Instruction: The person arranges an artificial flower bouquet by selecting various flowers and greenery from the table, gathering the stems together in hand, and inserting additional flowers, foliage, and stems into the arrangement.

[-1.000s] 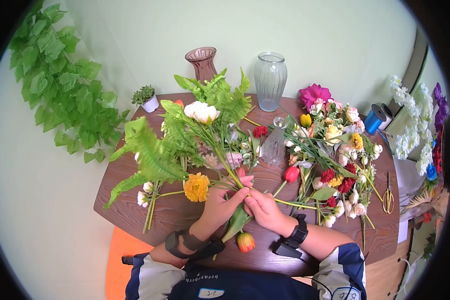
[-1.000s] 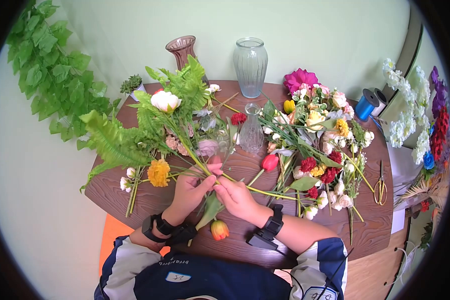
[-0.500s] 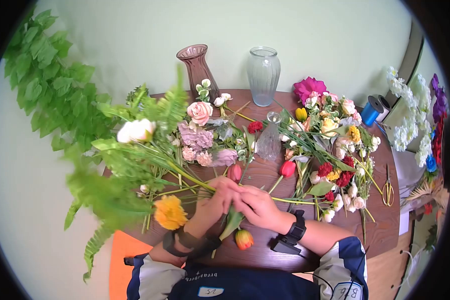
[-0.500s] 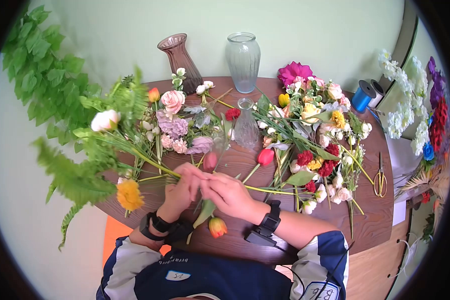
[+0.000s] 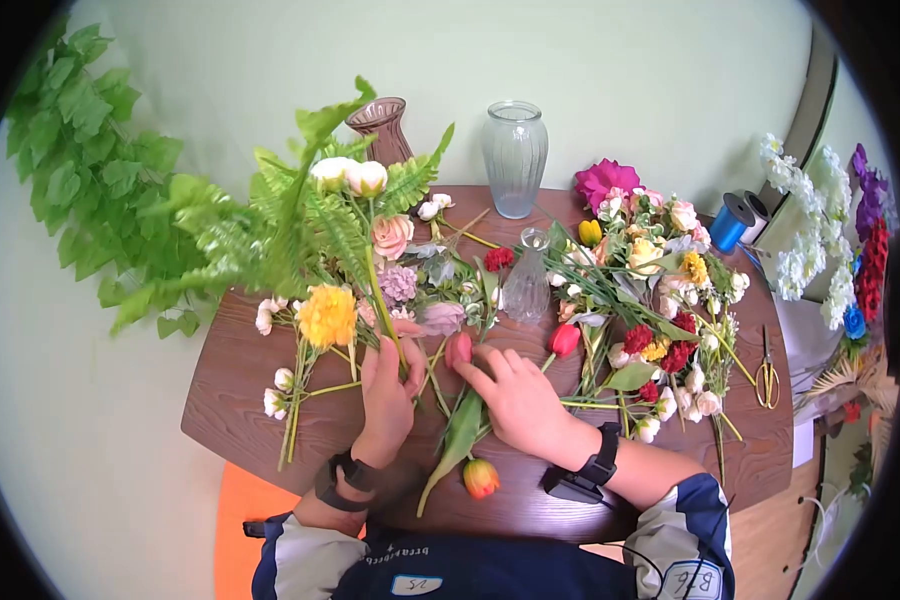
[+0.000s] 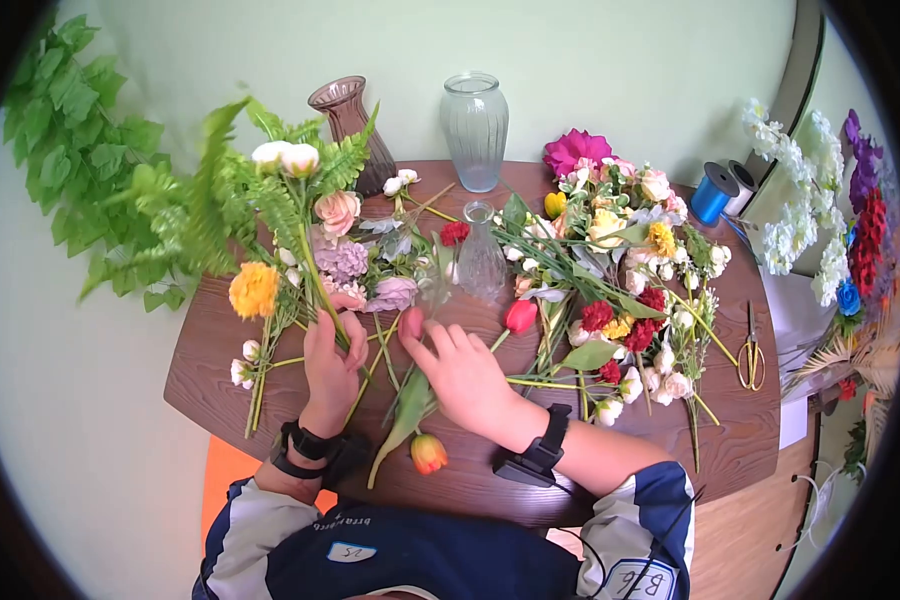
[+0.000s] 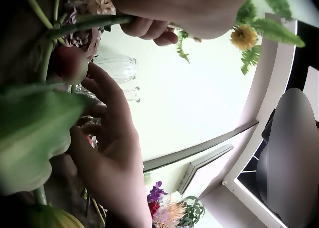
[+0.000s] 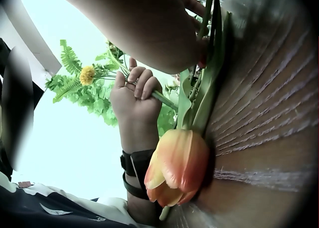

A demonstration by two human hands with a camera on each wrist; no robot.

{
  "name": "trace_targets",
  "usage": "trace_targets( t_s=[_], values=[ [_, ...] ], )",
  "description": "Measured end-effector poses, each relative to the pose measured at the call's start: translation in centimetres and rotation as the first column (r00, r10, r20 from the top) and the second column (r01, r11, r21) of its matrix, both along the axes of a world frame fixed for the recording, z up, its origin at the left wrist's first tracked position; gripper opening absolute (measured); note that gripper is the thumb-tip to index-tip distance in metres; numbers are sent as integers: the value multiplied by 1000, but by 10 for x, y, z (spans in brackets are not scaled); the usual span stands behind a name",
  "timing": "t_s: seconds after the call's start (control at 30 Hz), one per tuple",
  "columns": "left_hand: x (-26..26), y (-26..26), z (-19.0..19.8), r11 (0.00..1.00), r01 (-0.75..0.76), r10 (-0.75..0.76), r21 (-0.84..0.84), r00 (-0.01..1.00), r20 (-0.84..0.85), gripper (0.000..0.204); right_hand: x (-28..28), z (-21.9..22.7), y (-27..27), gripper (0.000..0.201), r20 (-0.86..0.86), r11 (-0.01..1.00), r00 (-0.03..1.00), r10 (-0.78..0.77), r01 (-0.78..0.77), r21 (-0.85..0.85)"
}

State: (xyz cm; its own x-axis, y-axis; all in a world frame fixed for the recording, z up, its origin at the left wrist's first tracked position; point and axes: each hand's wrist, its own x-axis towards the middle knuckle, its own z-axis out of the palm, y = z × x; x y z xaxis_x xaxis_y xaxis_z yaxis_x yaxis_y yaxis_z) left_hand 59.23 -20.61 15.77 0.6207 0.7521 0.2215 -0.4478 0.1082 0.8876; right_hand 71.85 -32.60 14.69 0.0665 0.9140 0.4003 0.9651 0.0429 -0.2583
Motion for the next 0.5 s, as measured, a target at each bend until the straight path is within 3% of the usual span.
trace_targets(
  t_s=[0.03, 0.17, 0.23, 0.37, 0.5],
  values=[
    [0, -1, 3, 994, -112, 110, -13, 990, -85, 33, 2, -3, 0, 56, 66, 999, 997, 42, -40, -33],
    [2, 0, 5, 989, -147, 142, -35, 982, -129, 35, 5, -6, -2, 43, 171, 995, 982, 75, -62, -83],
    [1, 1, 5, 991, -112, 97, -77, 979, -177, 34, 6, -4, -2, 31, 203, 979, 976, 76, -34, -200],
    [2, 4, -2, 995, -97, 102, 34, 964, -244, 37, 6, 9, -5, 25, 223, 986, 974, 48, -9, -169],
    [3, 5, -7, 985, -98, 137, 139, 942, -307, 36, 8, 23, -11, 28, 109, 996, 990, 91, -88, -32]
  ],
)
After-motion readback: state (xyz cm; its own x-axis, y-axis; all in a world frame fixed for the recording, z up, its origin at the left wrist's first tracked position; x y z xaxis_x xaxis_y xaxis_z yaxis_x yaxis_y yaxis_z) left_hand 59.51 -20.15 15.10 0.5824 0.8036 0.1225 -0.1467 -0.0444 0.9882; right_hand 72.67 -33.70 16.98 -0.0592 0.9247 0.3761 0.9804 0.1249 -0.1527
